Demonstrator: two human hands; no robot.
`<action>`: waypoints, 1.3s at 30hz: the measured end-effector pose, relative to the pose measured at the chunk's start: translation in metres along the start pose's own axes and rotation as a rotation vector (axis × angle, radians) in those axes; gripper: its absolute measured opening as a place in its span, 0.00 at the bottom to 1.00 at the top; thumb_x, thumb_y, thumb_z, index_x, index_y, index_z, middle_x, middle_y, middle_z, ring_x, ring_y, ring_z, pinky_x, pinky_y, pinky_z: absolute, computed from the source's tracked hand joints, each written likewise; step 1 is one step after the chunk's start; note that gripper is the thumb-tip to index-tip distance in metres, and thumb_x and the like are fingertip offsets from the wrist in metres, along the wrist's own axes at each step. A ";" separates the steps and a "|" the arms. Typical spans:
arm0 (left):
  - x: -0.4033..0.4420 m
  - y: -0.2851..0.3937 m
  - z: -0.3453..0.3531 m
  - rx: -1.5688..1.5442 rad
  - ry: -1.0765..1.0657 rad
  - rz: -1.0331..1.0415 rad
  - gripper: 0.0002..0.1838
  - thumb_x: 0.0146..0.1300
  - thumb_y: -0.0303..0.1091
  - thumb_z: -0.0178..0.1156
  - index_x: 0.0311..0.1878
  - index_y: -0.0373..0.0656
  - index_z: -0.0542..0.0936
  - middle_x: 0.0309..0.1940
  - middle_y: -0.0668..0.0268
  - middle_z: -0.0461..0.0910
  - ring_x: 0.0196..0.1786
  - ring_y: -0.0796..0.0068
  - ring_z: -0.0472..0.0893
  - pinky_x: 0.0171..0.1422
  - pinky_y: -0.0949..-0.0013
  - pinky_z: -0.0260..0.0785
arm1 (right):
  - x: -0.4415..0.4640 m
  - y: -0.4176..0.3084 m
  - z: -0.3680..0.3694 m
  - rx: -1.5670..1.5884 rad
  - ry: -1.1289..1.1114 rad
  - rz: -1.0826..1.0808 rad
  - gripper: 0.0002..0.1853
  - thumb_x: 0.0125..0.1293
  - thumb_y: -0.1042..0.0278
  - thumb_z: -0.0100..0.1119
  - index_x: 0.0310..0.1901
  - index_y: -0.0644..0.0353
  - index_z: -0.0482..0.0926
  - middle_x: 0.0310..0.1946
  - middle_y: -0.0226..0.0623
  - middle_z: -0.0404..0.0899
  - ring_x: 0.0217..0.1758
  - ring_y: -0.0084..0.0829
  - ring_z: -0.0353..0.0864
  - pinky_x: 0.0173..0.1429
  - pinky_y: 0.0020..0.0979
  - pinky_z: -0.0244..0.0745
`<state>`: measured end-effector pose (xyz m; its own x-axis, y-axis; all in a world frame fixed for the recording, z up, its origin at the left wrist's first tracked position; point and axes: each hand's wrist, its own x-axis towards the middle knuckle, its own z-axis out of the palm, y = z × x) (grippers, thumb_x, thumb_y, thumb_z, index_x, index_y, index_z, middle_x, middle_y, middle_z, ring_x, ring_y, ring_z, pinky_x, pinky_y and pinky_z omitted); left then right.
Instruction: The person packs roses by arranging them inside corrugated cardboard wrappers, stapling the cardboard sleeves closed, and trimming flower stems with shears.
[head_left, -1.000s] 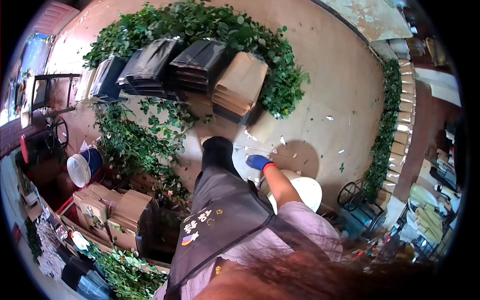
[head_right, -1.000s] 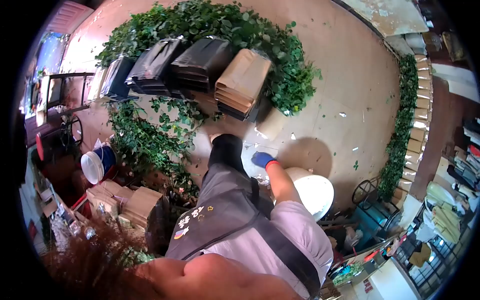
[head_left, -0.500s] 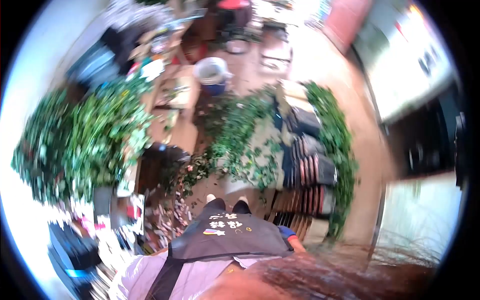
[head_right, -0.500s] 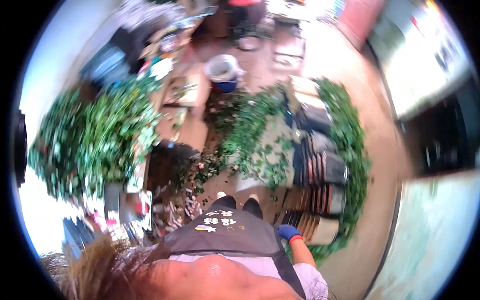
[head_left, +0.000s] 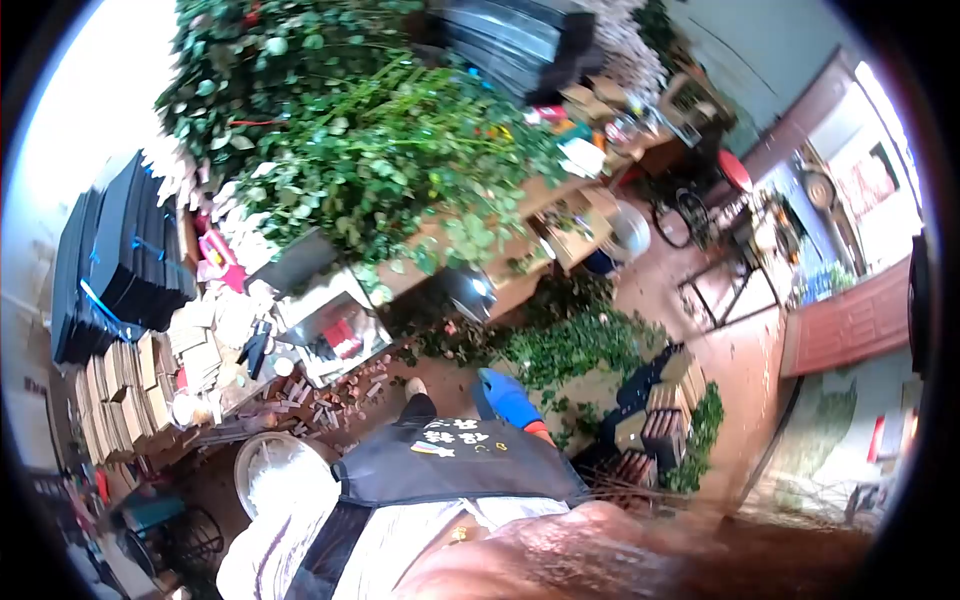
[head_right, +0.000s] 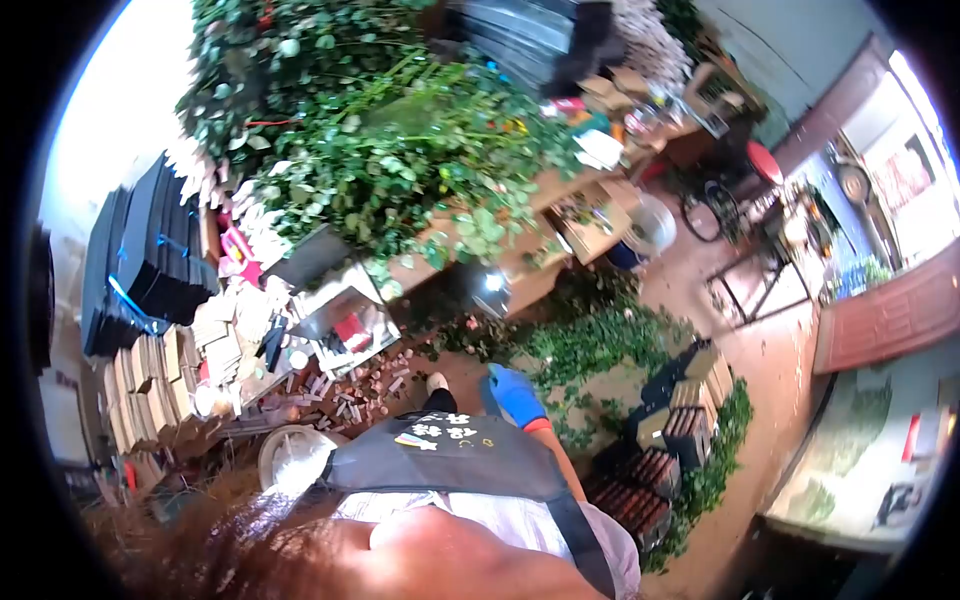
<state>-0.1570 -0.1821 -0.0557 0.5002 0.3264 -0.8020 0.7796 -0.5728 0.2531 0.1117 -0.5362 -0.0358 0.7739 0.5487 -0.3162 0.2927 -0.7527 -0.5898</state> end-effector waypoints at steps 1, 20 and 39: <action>0.006 -0.001 -0.002 -0.035 0.002 -0.005 0.28 0.73 0.54 0.56 0.61 0.38 0.77 0.49 0.53 0.85 0.52 0.58 0.84 0.58 0.61 0.75 | 0.017 -0.029 -0.007 0.013 -0.031 -0.039 0.21 0.72 0.59 0.52 0.64 0.51 0.75 0.47 0.51 0.84 0.48 0.55 0.83 0.52 0.49 0.78; 0.053 0.004 -0.061 -0.425 0.093 -0.141 0.29 0.72 0.55 0.56 0.61 0.38 0.77 0.50 0.52 0.85 0.53 0.56 0.84 0.58 0.59 0.75 | 0.298 -0.102 -0.180 -0.067 -0.177 -0.272 0.23 0.68 0.44 0.54 0.44 0.59 0.84 0.38 0.51 0.85 0.43 0.51 0.84 0.50 0.46 0.77; -0.006 0.078 -0.045 -0.501 0.198 -0.469 0.30 0.72 0.56 0.55 0.62 0.39 0.77 0.50 0.51 0.85 0.53 0.54 0.84 0.58 0.58 0.75 | 0.554 0.013 -0.370 -0.040 0.547 0.005 0.19 0.64 0.49 0.58 0.48 0.53 0.84 0.46 0.49 0.85 0.49 0.53 0.84 0.51 0.48 0.79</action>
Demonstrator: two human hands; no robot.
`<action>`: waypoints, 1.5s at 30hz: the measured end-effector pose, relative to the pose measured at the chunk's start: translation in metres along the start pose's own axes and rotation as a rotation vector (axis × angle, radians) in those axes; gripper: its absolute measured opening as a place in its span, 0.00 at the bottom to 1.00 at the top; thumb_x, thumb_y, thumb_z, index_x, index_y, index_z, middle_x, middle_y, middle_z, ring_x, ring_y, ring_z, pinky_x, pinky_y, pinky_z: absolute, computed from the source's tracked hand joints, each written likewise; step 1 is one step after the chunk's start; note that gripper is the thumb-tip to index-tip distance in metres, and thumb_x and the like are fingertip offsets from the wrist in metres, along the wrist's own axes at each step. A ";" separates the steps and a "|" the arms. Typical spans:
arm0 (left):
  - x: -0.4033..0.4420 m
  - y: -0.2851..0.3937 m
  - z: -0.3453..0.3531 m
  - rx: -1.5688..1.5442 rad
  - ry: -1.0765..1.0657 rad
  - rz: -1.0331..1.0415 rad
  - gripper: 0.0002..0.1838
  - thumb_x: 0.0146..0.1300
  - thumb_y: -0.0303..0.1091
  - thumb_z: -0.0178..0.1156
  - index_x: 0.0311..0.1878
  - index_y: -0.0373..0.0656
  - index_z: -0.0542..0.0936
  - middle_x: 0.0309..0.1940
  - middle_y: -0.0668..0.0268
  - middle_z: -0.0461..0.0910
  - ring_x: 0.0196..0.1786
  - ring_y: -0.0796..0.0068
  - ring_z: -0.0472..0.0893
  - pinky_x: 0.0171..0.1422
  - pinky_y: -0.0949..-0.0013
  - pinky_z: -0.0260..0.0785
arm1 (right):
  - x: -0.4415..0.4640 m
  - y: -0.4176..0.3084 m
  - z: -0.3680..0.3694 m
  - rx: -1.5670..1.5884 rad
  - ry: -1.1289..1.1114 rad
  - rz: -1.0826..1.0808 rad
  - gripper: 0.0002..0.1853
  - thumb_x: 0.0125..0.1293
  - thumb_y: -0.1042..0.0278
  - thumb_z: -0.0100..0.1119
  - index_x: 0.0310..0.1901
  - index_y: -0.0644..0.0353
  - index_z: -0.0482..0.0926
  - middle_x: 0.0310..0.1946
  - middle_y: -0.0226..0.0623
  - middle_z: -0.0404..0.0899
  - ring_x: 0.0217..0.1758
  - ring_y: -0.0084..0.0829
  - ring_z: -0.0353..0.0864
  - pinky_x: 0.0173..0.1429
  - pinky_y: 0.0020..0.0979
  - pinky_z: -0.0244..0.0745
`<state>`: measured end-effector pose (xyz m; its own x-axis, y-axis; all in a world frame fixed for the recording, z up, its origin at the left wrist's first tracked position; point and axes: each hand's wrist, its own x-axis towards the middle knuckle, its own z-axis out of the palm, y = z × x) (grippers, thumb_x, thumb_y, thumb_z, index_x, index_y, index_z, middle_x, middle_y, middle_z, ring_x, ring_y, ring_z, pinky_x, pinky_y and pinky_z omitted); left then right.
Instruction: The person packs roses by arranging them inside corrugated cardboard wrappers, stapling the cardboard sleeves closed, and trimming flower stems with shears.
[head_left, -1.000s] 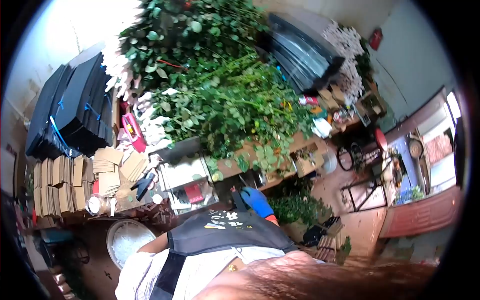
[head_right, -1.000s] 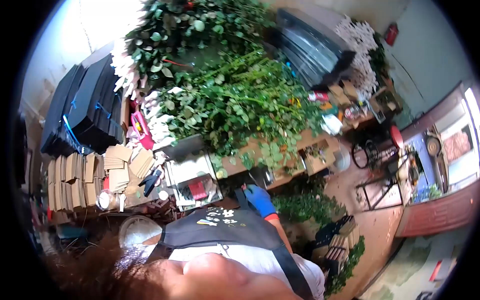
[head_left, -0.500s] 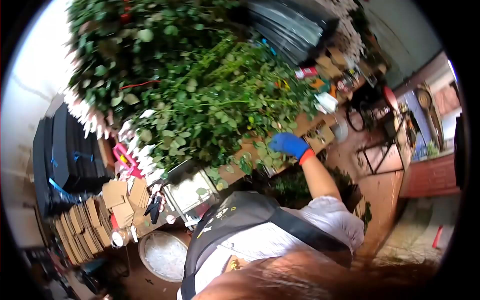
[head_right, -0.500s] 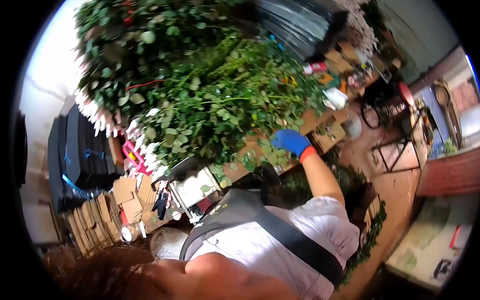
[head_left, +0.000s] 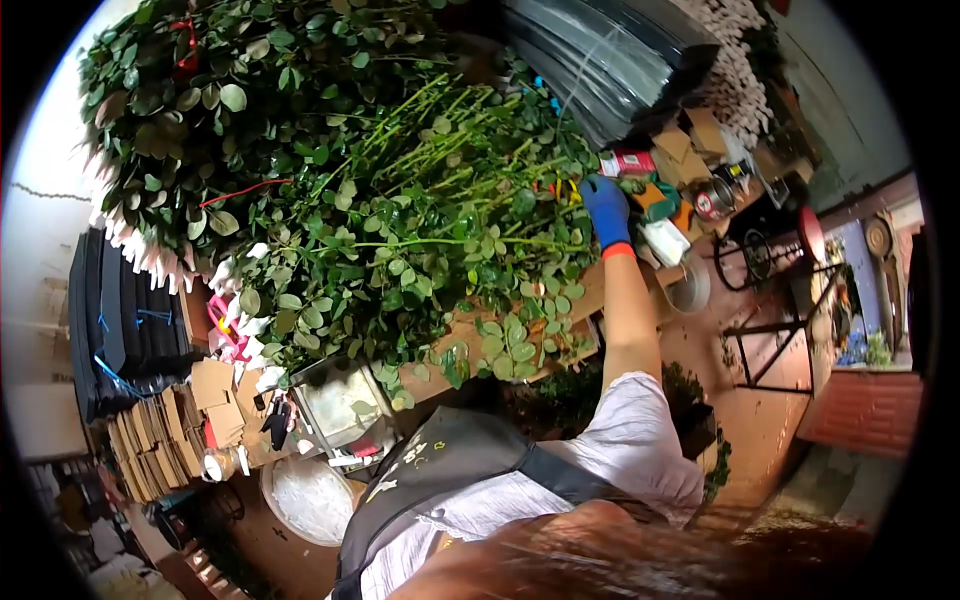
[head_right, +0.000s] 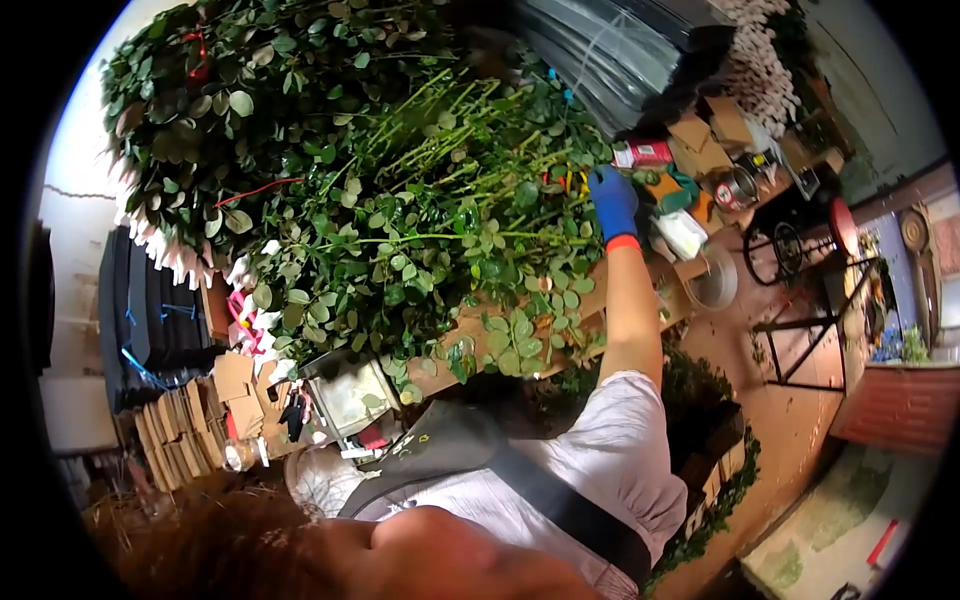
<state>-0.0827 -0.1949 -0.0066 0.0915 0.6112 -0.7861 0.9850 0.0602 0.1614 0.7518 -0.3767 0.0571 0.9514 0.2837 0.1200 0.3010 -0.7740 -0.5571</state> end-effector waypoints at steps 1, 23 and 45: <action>-0.005 0.001 0.005 -0.009 0.010 -0.014 0.30 0.72 0.56 0.55 0.62 0.39 0.76 0.50 0.51 0.85 0.53 0.54 0.84 0.58 0.58 0.75 | 0.012 -0.005 0.008 -0.137 -0.062 0.021 0.19 0.64 0.50 0.59 0.48 0.53 0.85 0.47 0.49 0.85 0.50 0.52 0.84 0.51 0.47 0.80; -0.130 0.032 -0.112 0.270 0.238 -0.149 0.25 0.67 0.56 0.59 0.49 0.42 0.83 0.46 0.46 0.85 0.50 0.46 0.84 0.54 0.49 0.76 | 0.105 -0.028 -0.078 -0.192 0.286 -0.454 0.22 0.69 0.54 0.60 0.63 0.47 0.78 0.48 0.50 0.84 0.48 0.52 0.84 0.48 0.49 0.78; -0.092 0.377 -0.190 -1.704 -0.301 1.055 0.58 0.62 0.35 0.73 0.79 0.38 0.36 0.48 0.60 0.78 0.42 0.77 0.77 0.46 0.74 0.71 | -0.359 -0.371 -0.062 0.840 -0.134 -0.735 0.18 0.67 0.77 0.65 0.58 0.65 0.82 0.54 0.43 0.85 0.53 0.34 0.85 0.60 0.32 0.79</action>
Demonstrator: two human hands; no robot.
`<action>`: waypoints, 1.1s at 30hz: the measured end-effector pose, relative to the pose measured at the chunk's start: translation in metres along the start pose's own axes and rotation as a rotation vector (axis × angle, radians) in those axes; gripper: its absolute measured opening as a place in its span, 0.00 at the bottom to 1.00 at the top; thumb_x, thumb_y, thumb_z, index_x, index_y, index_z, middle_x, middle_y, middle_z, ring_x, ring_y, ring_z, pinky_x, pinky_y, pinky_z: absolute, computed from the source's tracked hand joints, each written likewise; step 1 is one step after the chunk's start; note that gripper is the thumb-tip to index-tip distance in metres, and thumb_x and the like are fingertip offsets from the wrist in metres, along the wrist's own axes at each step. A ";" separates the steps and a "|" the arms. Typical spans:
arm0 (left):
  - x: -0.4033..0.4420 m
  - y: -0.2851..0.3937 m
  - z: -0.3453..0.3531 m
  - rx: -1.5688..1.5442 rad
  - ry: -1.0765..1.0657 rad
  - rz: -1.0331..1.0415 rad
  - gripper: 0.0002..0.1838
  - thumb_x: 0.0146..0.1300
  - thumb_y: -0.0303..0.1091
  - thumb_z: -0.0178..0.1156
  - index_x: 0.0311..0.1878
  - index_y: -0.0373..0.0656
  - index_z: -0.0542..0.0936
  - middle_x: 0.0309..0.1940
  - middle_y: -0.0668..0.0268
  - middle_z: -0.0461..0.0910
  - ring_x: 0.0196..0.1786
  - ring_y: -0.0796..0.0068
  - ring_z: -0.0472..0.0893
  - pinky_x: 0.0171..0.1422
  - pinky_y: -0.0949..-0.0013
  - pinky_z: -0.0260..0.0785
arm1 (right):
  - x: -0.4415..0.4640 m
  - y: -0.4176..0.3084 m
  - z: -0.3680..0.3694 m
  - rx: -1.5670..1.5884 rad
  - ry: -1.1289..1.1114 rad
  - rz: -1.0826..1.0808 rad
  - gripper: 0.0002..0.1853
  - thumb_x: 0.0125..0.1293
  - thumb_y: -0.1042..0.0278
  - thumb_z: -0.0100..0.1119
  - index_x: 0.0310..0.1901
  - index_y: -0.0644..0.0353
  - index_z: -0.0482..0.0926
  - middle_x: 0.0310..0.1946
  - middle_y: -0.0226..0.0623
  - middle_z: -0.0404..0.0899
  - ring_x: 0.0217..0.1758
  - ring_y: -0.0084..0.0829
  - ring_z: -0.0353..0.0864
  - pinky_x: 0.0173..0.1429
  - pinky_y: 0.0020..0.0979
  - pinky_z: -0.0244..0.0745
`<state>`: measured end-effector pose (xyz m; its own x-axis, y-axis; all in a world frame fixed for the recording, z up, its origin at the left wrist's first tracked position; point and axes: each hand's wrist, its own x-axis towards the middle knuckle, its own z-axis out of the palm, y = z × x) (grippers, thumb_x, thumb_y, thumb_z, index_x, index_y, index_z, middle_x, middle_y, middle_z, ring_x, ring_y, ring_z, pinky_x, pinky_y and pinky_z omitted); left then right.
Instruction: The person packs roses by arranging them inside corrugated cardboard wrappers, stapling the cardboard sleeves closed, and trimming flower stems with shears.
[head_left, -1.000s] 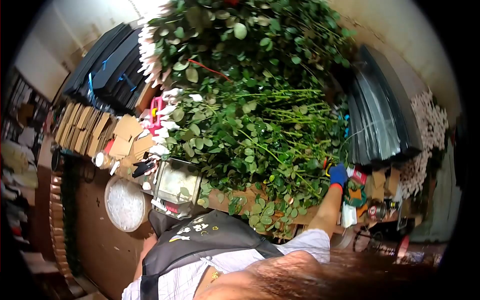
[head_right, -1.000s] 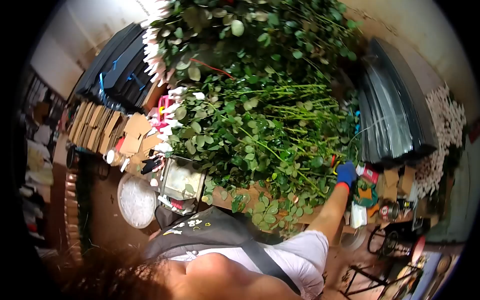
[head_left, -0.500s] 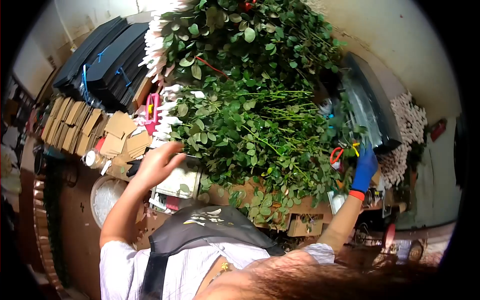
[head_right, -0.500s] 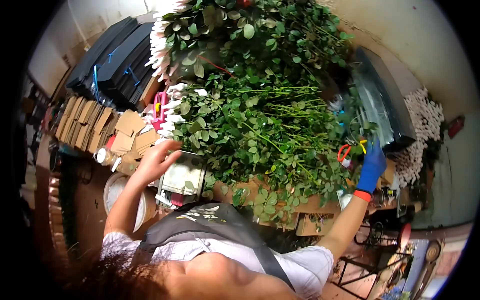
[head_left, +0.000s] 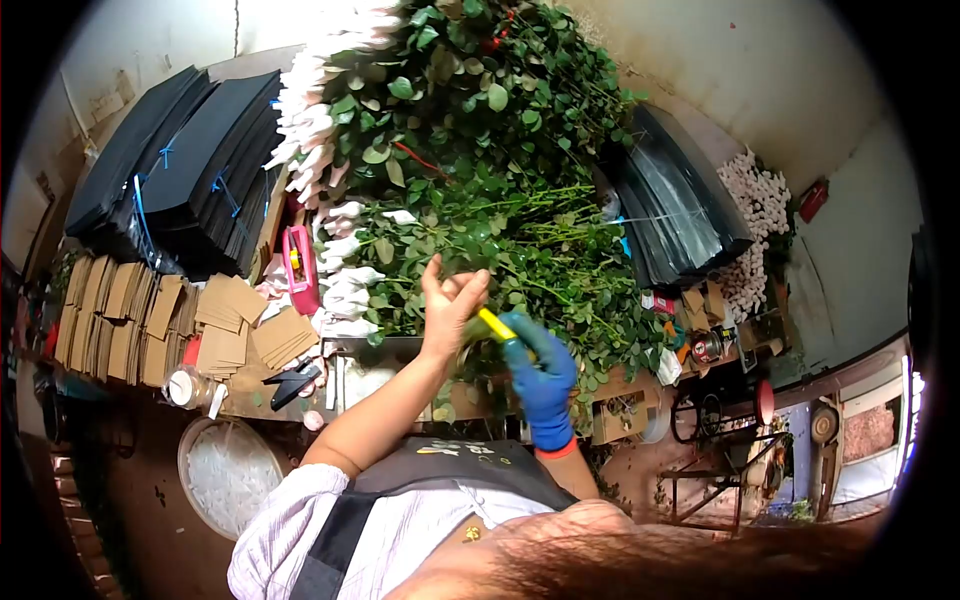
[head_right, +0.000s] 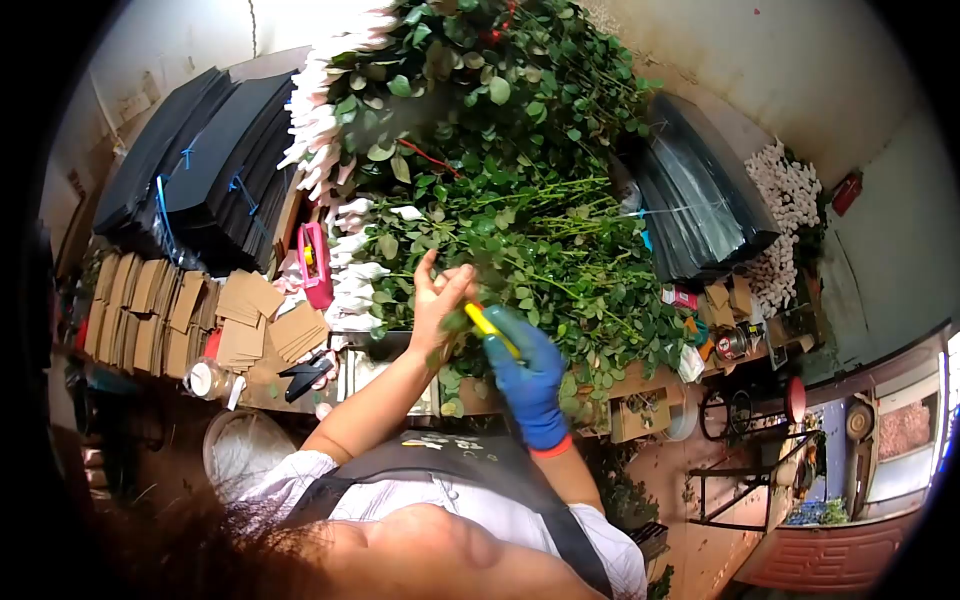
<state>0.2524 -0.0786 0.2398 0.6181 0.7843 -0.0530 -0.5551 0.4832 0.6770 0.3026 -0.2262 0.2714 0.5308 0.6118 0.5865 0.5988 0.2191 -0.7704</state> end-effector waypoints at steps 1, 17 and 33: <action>0.001 0.006 -0.014 0.133 0.047 0.017 0.59 0.61 0.37 0.74 0.79 0.41 0.36 0.40 0.64 0.74 0.34 0.78 0.76 0.41 0.68 0.75 | -0.005 -0.004 0.018 0.027 -0.046 0.077 0.19 0.66 0.76 0.66 0.58 0.65 0.82 0.55 0.43 0.84 0.55 0.34 0.84 0.61 0.33 0.78; -0.026 0.119 -0.066 0.014 -0.107 0.304 0.18 0.82 0.34 0.42 0.69 0.41 0.68 0.23 0.74 0.64 0.21 0.86 0.61 0.28 0.78 0.63 | 0.012 -0.024 0.111 -0.113 -0.583 0.194 0.24 0.64 0.63 0.67 0.60 0.62 0.76 0.50 0.43 0.81 0.48 0.36 0.82 0.55 0.35 0.77; -0.035 0.106 -0.123 0.828 0.169 0.445 0.30 0.73 0.34 0.58 0.74 0.38 0.62 0.66 0.54 0.67 0.69 0.62 0.69 0.74 0.60 0.60 | 0.258 0.155 0.092 -0.990 -0.511 0.206 0.40 0.58 0.29 0.58 0.65 0.50 0.75 0.51 0.46 0.84 0.51 0.47 0.85 0.56 0.43 0.79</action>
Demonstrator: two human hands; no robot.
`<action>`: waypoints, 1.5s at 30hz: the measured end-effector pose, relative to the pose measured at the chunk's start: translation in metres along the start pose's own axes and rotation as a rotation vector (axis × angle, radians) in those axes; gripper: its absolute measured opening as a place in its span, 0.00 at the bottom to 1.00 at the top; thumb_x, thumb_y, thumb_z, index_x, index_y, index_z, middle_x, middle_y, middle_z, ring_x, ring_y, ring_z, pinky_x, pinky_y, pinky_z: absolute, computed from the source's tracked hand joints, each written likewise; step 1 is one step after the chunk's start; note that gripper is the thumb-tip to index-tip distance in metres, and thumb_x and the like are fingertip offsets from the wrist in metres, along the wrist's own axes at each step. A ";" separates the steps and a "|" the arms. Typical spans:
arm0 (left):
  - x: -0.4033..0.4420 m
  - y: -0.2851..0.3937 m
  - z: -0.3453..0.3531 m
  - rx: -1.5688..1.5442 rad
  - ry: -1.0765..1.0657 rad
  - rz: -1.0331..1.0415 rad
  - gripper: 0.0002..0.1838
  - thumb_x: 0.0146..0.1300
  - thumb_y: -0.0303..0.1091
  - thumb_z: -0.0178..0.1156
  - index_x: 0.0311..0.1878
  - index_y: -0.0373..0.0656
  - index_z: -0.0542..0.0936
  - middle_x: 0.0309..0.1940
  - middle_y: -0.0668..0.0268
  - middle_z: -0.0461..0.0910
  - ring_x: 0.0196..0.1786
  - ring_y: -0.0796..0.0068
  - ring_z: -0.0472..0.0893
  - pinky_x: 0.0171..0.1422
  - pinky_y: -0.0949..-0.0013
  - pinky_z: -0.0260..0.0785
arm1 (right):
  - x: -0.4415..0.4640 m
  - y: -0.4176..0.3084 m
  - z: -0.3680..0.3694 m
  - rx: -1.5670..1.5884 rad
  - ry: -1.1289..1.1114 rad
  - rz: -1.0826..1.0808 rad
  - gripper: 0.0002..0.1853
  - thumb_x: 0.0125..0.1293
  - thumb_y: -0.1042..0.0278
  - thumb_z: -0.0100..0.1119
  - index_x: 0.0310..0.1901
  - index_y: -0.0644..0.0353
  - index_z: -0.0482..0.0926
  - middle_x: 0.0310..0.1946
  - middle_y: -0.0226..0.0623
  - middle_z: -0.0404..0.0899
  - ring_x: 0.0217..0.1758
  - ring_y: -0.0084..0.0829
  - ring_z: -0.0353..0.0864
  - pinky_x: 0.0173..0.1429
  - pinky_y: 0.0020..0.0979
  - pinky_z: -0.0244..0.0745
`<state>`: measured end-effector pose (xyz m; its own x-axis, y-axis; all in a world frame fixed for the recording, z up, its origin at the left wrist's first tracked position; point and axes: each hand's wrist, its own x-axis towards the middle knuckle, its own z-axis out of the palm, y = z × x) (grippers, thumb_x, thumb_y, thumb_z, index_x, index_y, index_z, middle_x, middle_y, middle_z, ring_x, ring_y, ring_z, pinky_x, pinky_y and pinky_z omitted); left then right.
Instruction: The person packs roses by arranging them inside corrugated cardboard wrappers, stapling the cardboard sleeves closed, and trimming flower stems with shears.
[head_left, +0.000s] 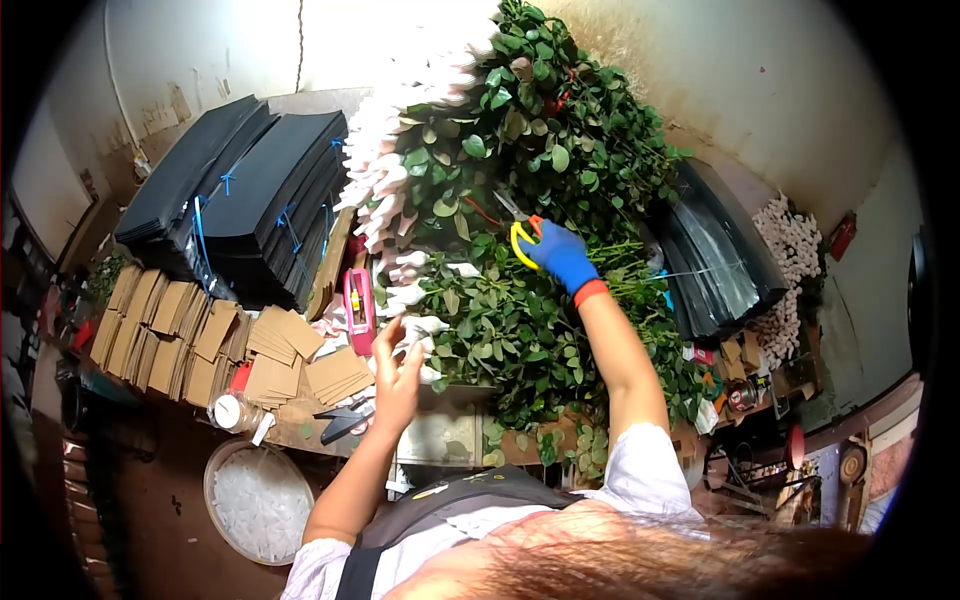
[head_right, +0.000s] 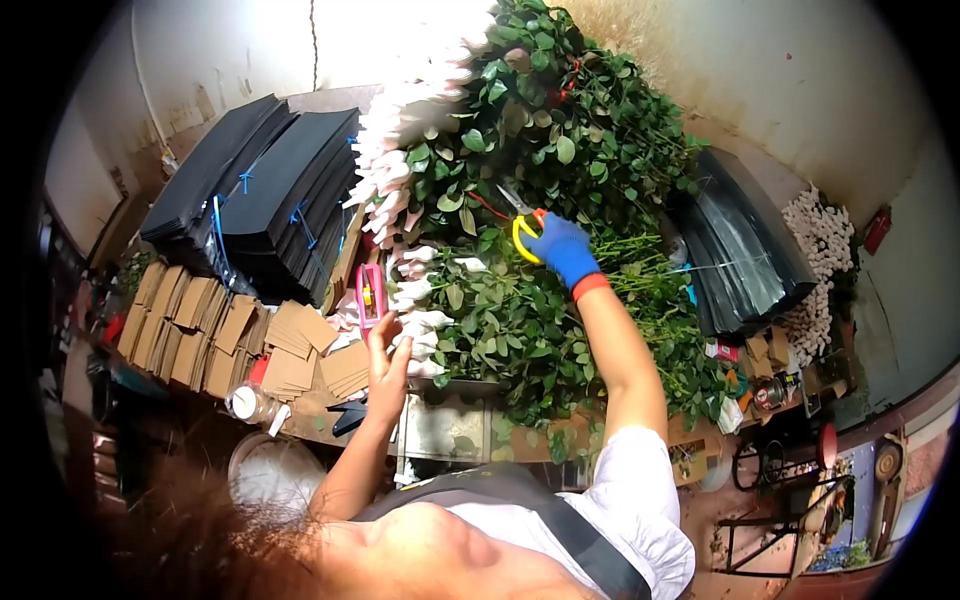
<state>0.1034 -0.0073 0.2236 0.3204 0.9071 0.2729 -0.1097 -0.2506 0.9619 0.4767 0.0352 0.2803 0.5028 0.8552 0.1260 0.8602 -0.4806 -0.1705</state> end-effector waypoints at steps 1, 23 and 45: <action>-0.006 -0.008 -0.009 -0.041 0.014 -0.070 0.27 0.74 0.34 0.58 0.72 0.37 0.65 0.64 0.56 0.69 0.67 0.64 0.70 0.73 0.62 0.62 | 0.017 0.009 0.000 -0.068 -0.026 -0.010 0.40 0.57 0.28 0.58 0.63 0.50 0.76 0.50 0.46 0.85 0.51 0.46 0.85 0.55 0.43 0.79; -0.059 -0.045 -0.062 -0.003 0.192 -0.388 0.20 0.76 0.34 0.56 0.67 0.38 0.69 0.50 0.59 0.79 0.52 0.75 0.79 0.51 0.70 0.78 | 0.037 0.078 -0.105 0.239 0.221 -0.109 0.37 0.62 0.32 0.58 0.67 0.45 0.75 0.55 0.44 0.84 0.55 0.47 0.84 0.58 0.41 0.78; -0.049 -0.054 -0.040 -0.038 0.009 -0.426 0.20 0.74 0.32 0.58 0.64 0.34 0.71 0.51 0.60 0.80 0.53 0.75 0.80 0.61 0.69 0.72 | 0.106 0.069 -0.176 -0.026 0.097 0.003 0.43 0.60 0.22 0.52 0.56 0.60 0.80 0.50 0.52 0.85 0.52 0.47 0.86 0.57 0.43 0.78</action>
<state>0.0561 -0.0248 0.1575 0.3365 0.9298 -0.1493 -0.0038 0.1599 0.9871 0.6042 0.0591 0.4537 0.5101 0.8315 0.2199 0.8600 -0.4889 -0.1462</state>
